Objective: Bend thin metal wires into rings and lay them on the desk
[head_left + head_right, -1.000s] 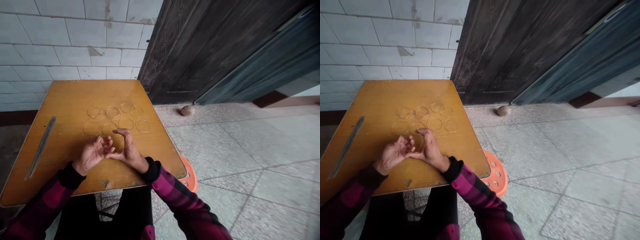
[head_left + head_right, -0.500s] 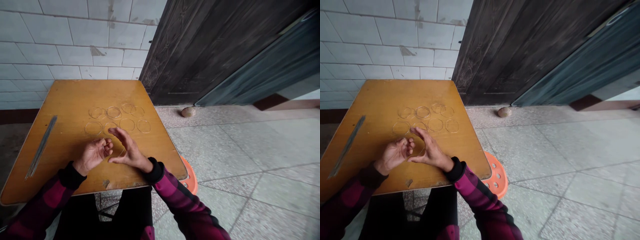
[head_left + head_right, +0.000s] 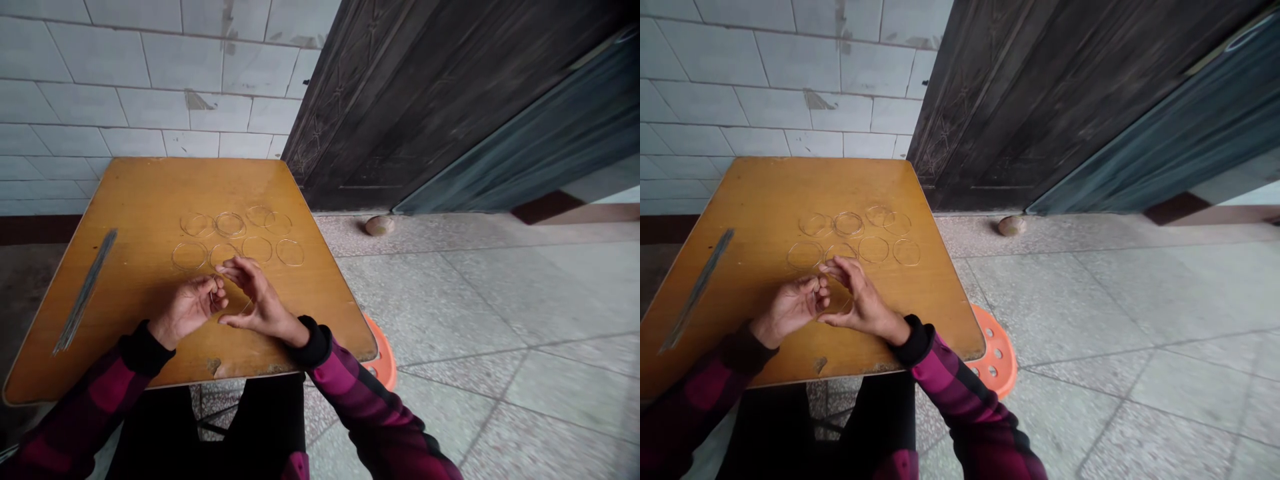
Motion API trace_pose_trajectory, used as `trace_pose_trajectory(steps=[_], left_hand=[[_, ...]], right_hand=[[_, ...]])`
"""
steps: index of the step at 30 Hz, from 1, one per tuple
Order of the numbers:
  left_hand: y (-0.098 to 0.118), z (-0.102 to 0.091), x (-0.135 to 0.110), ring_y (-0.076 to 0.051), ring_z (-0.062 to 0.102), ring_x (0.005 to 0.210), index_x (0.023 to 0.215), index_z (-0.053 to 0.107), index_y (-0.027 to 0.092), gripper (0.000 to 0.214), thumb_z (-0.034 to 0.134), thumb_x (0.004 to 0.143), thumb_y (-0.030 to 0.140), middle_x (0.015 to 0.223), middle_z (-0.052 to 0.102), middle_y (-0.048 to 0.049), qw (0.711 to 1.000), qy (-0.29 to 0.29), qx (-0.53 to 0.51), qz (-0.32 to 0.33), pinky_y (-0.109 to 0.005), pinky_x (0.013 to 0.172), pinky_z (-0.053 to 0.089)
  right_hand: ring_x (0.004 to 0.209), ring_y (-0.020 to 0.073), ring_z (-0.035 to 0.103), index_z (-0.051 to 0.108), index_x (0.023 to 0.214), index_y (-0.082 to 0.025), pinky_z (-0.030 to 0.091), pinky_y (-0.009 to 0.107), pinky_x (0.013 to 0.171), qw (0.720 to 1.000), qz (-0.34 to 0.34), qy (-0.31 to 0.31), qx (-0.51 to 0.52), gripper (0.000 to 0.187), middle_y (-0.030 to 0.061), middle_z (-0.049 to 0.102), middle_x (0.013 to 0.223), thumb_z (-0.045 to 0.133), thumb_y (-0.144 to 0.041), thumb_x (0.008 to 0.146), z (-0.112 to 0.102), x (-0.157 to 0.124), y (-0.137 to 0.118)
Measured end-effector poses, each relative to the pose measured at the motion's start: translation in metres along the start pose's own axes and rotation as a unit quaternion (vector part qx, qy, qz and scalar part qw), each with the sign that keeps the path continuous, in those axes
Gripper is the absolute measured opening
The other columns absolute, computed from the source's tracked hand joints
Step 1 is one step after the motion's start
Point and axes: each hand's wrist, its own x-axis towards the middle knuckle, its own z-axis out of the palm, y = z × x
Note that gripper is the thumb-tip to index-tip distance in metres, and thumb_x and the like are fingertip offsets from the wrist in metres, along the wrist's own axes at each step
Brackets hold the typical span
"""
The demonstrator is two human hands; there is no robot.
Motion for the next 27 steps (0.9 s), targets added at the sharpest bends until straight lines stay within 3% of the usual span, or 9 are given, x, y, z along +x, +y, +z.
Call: trace_pose_trajectory(steps=[16, 27], left_hand=[[0.001, 0.001, 0.0, -0.014, 0.065, 0.069, 0.069, 0.067, 0.012, 0.008, 0.073, 0.073, 0.011, 0.07, 0.067, -0.0031, 1.0, 0.0, 0.024, -0.004, -0.028, 0.073, 0.056], [0.009, -0.002, 0.0, -0.017, 0.066, 0.076, 0.078, 0.065, 0.012, 0.018, 0.072, 0.08, 0.028, 0.087, 0.07, -0.0074, 0.999, 0.013, 0.024, -0.044, -0.031, 0.07, 0.055]], right_hand=[[0.129, 0.0313, 0.05, 0.016, 0.146, -0.032, 0.044, 0.051, 0.11, 0.999, -0.012, 0.01, -0.033, 0.095, 0.0141, 0.035, 0.138, 0.078, -0.041, 0.075, -0.001, 0.0, 0.0], [0.134, 0.0322, 0.045, 0.011, 0.149, -0.033, 0.042, 0.053, 0.111, 0.998, -0.014, 0.014, -0.054, 0.106, 0.0148, 0.033, 0.146, 0.081, -0.042, 0.07, -0.007, -0.001, 0.002]])
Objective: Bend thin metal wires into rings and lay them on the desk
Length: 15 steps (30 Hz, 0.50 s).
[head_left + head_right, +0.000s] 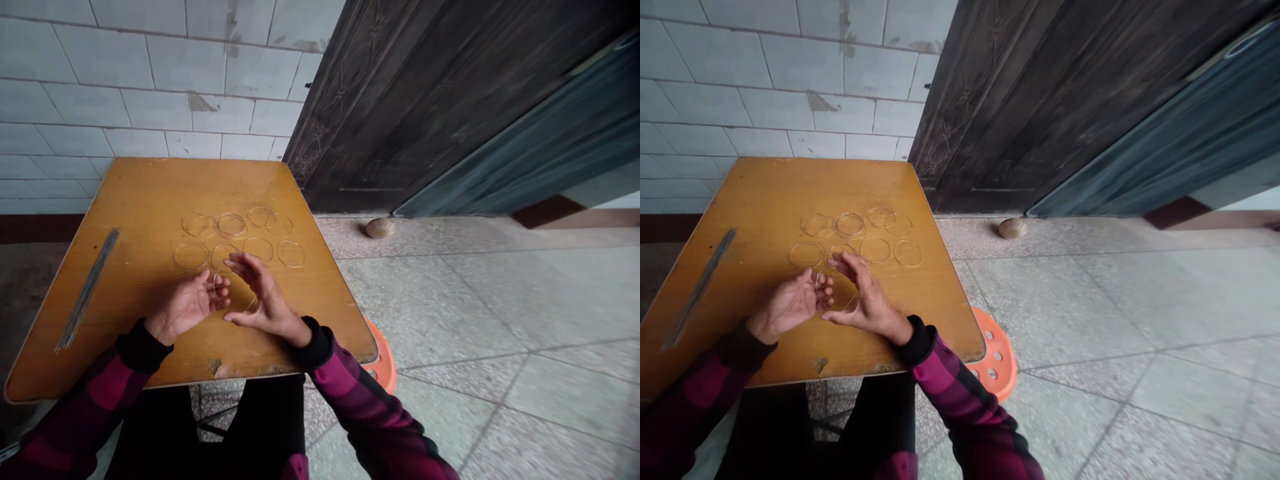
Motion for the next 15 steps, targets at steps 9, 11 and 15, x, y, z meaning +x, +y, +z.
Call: trace_pose_trajectory(steps=[9, 11, 15], left_hand=[[0.0004, -0.004, 0.001, -0.018, 0.066, 0.081, 0.083, 0.067, 0.012, 0.014, 0.071, 0.08, 0.025, 0.087, 0.068, -0.0065, 1.0, 0.008, 0.003, 0.012, -0.032, 0.077, 0.054], [-0.0003, -0.0046, 0.0013, -0.017, 0.065, 0.08, 0.08, 0.067, 0.012, 0.013, 0.073, 0.078, 0.023, 0.086, 0.068, -0.0061, 1.0, 0.002, 0.013, 0.019, -0.031, 0.076, 0.054], [0.0001, -0.0046, 0.0016, -0.016, 0.064, 0.078, 0.075, 0.068, 0.012, 0.014, 0.075, 0.076, 0.024, 0.084, 0.068, -0.0052, 1.0, -0.012, 0.015, 0.023, -0.031, 0.076, 0.054]], right_hand=[[0.135, 0.0311, 0.043, 0.009, 0.15, -0.033, 0.041, 0.052, 0.112, 1.0, 0.001, -0.009, -0.009, 0.104, 0.0152, 0.029, 0.149, 0.077, -0.05, 0.073, -0.0013, 0.001, -0.002], [0.135, 0.0314, 0.044, 0.01, 0.15, -0.034, 0.042, 0.052, 0.112, 1.0, 0.003, -0.011, -0.015, 0.106, 0.0152, 0.028, 0.15, 0.079, -0.05, 0.071, -0.0017, 0.0011, -0.0024], [0.135, 0.0313, 0.044, 0.013, 0.15, -0.034, 0.041, 0.052, 0.112, 1.0, -0.003, -0.001, -0.004, 0.105, 0.0143, 0.03, 0.149, 0.08, -0.047, 0.07, -0.0018, 0.001, -0.0022]])
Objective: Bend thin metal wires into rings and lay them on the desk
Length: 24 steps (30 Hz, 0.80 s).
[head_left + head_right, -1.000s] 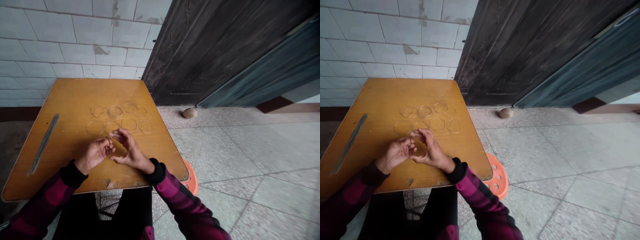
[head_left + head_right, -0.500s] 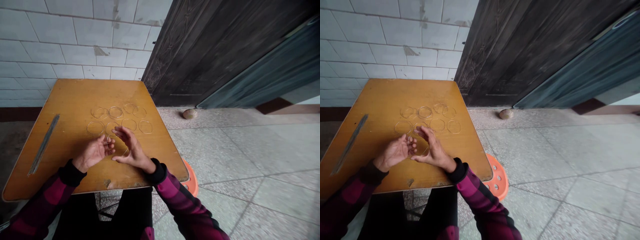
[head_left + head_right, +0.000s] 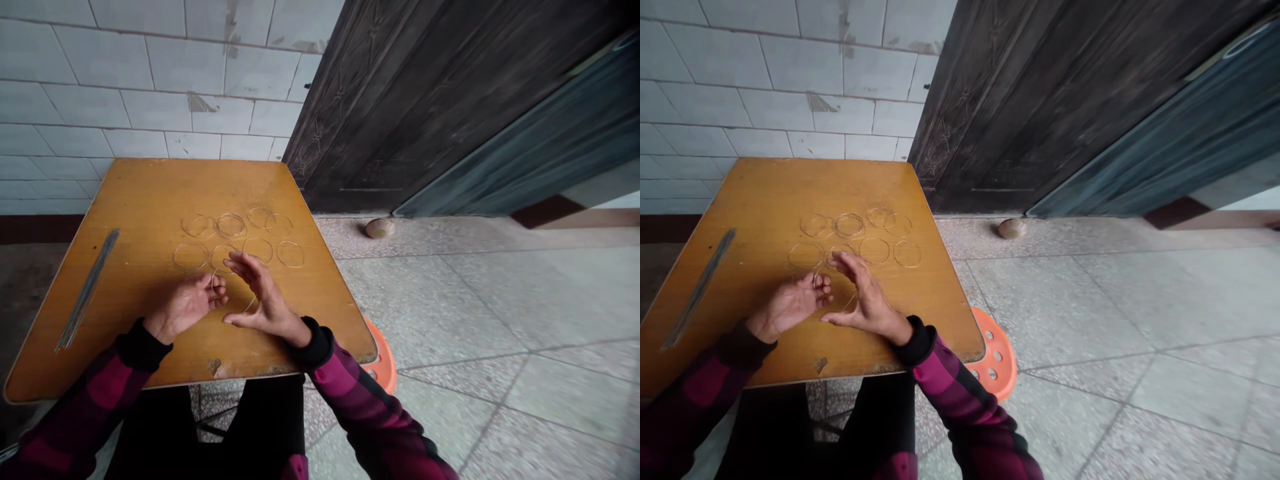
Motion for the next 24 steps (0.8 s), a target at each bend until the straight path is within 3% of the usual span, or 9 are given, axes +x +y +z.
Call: trace_pose_trajectory(steps=[6, 12, 19, 24], left_hand=[[-0.004, 0.002, -0.001, -0.016, 0.064, 0.078, 0.074, 0.069, 0.013, 0.016, 0.081, 0.07, 0.023, 0.084, 0.068, -0.0044, 1.0, -0.008, 0.003, 0.008, -0.031, 0.075, 0.055], [-0.011, 0.005, -0.002, -0.015, 0.061, 0.072, 0.07, 0.068, 0.014, 0.018, 0.083, 0.065, 0.021, 0.082, 0.068, -0.0036, 1.0, -0.013, 0.011, 0.021, -0.027, 0.06, 0.051], [-0.004, 0.007, -0.002, -0.017, 0.063, 0.076, 0.077, 0.069, 0.011, 0.018, 0.079, 0.07, 0.024, 0.082, 0.068, -0.0048, 1.0, 0.006, -0.015, -0.003, -0.033, 0.069, 0.055], [-0.007, 0.004, 0.0, -0.014, 0.063, 0.073, 0.073, 0.069, 0.011, 0.018, 0.083, 0.065, 0.019, 0.08, 0.067, -0.0033, 1.0, 0.008, -0.015, 0.01, -0.03, 0.069, 0.054]], right_hand=[[0.134, 0.0309, 0.045, 0.013, 0.149, -0.033, 0.04, 0.052, 0.113, 1.0, -0.008, 0.01, 0.021, 0.103, 0.0141, 0.031, 0.148, 0.08, -0.044, 0.072, 0.002, -0.001, 0.002], [0.132, 0.0317, 0.046, 0.016, 0.149, -0.033, 0.039, 0.053, 0.113, 0.999, 0.006, 0.023, 0.039, 0.102, 0.0137, 0.034, 0.145, 0.082, -0.039, 0.071, 0.003, -0.001, 0.001], [0.131, 0.0315, 0.047, 0.016, 0.149, -0.033, 0.041, 0.053, 0.112, 0.999, -0.005, 0.02, 0.038, 0.098, 0.0136, 0.035, 0.143, 0.079, -0.033, 0.074, 0.003, 0.0, -0.001], [0.132, 0.0314, 0.047, 0.016, 0.149, -0.032, 0.042, 0.053, 0.111, 0.999, -0.007, 0.014, 0.033, 0.096, 0.0144, 0.035, 0.143, 0.078, -0.034, 0.076, 0.005, 0.0, -0.002]])
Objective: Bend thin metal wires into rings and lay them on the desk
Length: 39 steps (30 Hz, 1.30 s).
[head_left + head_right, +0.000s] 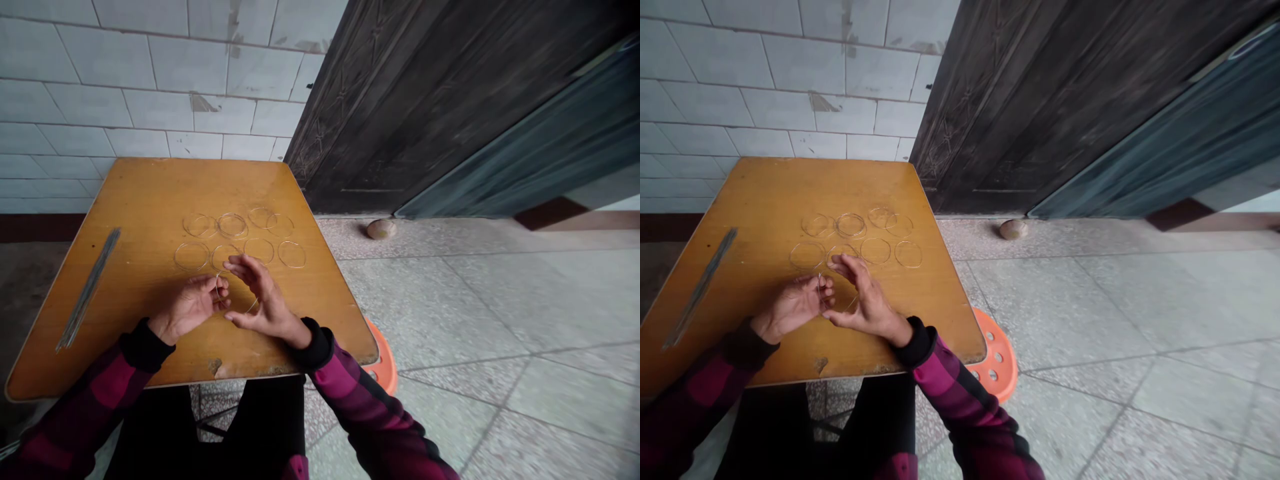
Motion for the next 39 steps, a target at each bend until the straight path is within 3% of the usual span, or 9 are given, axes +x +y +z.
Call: trace_pose_trajectory(steps=[17, 27, 39], left_hand=[[-0.008, 0.004, 0.0, -0.008, 0.054, 0.064, 0.07, 0.068, 0.012, 0.022, 0.087, 0.061, 0.019, 0.074, 0.062, -0.0008, 1.0, -0.009, 0.002, -0.003, -0.021, 0.054, 0.047], [-0.013, 0.007, 0.0, -0.008, 0.051, 0.062, 0.07, 0.068, 0.014, 0.022, 0.087, 0.062, 0.022, 0.067, 0.058, 0.0006, 1.0, -0.028, 0.007, 0.008, -0.02, 0.055, 0.045], [-0.016, 0.009, 0.0, -0.006, 0.047, 0.058, 0.068, 0.06, 0.014, 0.028, 0.086, 0.064, 0.024, 0.065, 0.053, 0.0032, 0.999, -0.004, 0.025, 0.042, -0.019, 0.052, 0.042]], right_hand=[[0.13, 0.0293, 0.05, 0.015, 0.15, -0.03, 0.044, 0.052, 0.109, 0.999, -0.015, 0.007, -0.029, 0.091, 0.0147, 0.04, 0.142, 0.073, -0.03, 0.08, 0.003, 0.0, -0.003], [0.129, 0.0287, 0.051, 0.014, 0.15, -0.029, 0.045, 0.051, 0.108, 0.999, -0.015, 0.013, -0.036, 0.09, 0.0149, 0.04, 0.142, 0.071, -0.028, 0.081, 0.003, 0.0, -0.004], [0.129, 0.0301, 0.05, 0.012, 0.149, -0.032, 0.044, 0.055, 0.109, 0.998, 0.004, 0.017, -0.057, 0.09, 0.0145, 0.038, 0.14, 0.071, -0.03, 0.082, 0.007, -0.001, -0.003]])
